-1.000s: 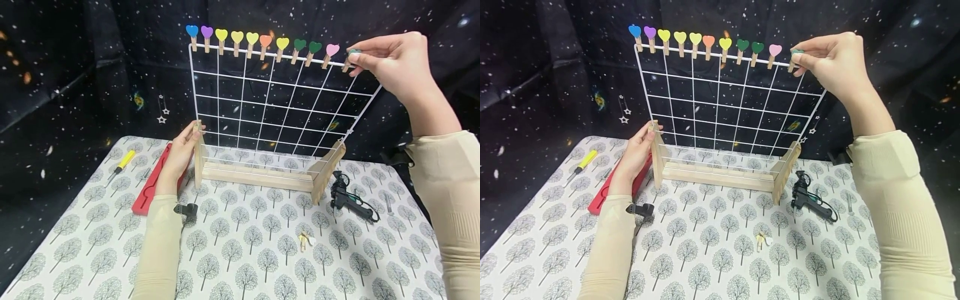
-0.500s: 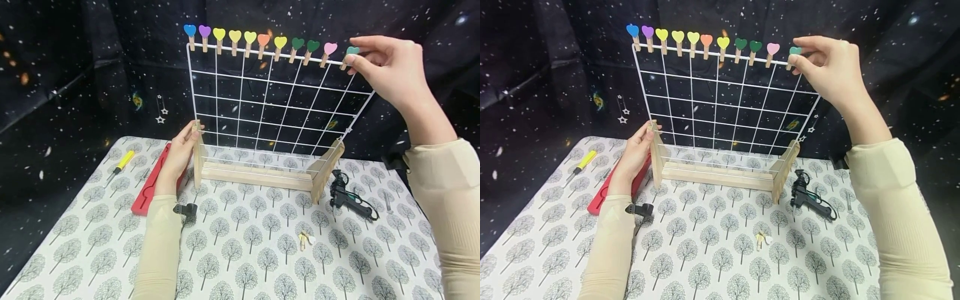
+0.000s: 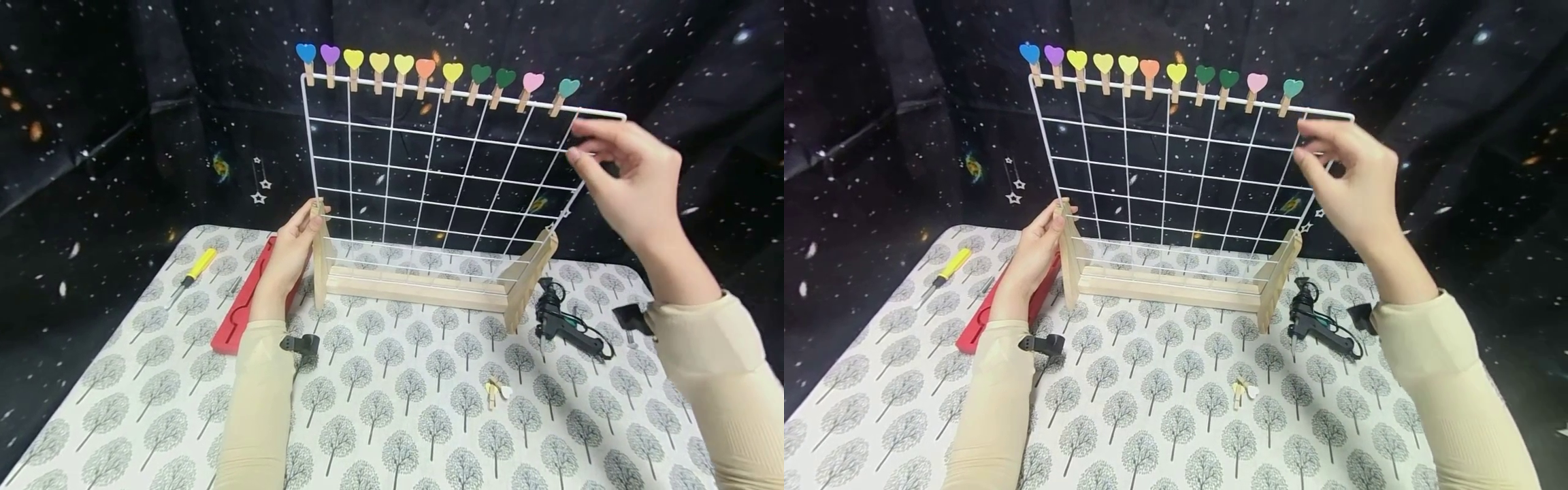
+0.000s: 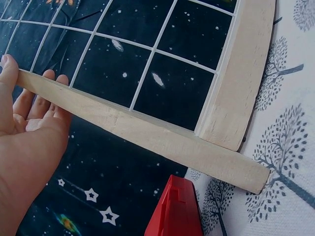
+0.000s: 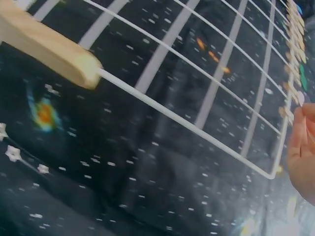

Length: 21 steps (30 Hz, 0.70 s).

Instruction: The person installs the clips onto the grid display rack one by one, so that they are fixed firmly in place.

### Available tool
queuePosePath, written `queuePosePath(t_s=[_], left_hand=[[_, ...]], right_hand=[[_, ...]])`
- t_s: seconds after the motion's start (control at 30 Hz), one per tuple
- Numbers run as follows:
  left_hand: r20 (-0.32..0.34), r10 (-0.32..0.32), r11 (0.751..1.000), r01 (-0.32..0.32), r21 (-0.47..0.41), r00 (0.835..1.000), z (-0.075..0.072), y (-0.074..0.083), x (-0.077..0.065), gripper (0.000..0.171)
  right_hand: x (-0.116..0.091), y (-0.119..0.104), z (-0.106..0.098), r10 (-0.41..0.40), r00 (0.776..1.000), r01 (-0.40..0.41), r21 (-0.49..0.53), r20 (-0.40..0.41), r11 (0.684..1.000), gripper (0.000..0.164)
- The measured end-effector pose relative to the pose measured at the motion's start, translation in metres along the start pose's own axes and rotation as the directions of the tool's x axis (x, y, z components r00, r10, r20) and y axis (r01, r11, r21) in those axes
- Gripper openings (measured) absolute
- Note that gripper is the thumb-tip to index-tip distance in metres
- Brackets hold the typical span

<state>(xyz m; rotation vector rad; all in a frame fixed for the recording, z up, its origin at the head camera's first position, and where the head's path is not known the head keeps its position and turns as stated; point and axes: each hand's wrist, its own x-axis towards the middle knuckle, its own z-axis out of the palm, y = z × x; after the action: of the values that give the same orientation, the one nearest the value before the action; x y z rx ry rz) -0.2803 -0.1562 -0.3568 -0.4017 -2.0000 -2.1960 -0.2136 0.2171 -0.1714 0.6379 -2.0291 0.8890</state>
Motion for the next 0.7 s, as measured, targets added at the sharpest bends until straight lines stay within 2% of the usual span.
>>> queuePosePath(t_s=[0.1, 0.2, 0.27, 0.4, 0.53, 0.6, 0.7], left_hand=[[0.002, 0.001, 1.000, -0.001, -0.004, 1.000, 0.000, 0.000, 0.000, 0.048], [0.004, 0.004, 1.000, -0.004, -0.001, 1.000, -0.001, 0.000, 0.000, 0.049], [0.005, 0.005, 1.000, -0.005, -0.005, 1.000, 0.000, 0.000, 0.000, 0.049], [0.004, 0.006, 1.000, -0.006, -0.009, 1.000, 0.000, -0.001, 0.001, 0.049], [0.006, 0.013, 1.000, -0.013, -0.019, 1.000, 0.000, -0.001, 0.001, 0.050], [0.006, 0.016, 0.999, -0.015, -0.028, 1.000, 0.000, -0.001, 0.001, 0.049], [0.008, 0.014, 0.999, -0.014, -0.037, 1.000, -0.001, -0.002, 0.000, 0.050]], right_hand=[[-0.024, 0.001, 0.005, 0.003, 0.999, -0.004, 0.022, 0.039, 1.000, 0.024], [-0.053, 0.013, 0.010, 0.033, 0.991, -0.036, 0.017, 0.127, 0.999, 0.026], [-0.074, 0.026, 0.014, 0.059, 0.978, -0.061, 0.006, 0.199, 0.998, 0.028], [-0.118, 0.050, 0.020, 0.134, 0.931, -0.113, -0.082, 0.339, 0.990, 0.029], [-0.160, 0.058, 0.023, 0.187, 0.869, -0.138, -0.140, 0.458, 0.981, 0.026], [-0.181, 0.061, 0.024, 0.173, 0.850, -0.130, -0.120, 0.497, 0.984, 0.025], [-0.211, 0.062, 0.026, 0.198, 0.813, -0.173, -0.098, 0.548, 0.980, 0.025]])
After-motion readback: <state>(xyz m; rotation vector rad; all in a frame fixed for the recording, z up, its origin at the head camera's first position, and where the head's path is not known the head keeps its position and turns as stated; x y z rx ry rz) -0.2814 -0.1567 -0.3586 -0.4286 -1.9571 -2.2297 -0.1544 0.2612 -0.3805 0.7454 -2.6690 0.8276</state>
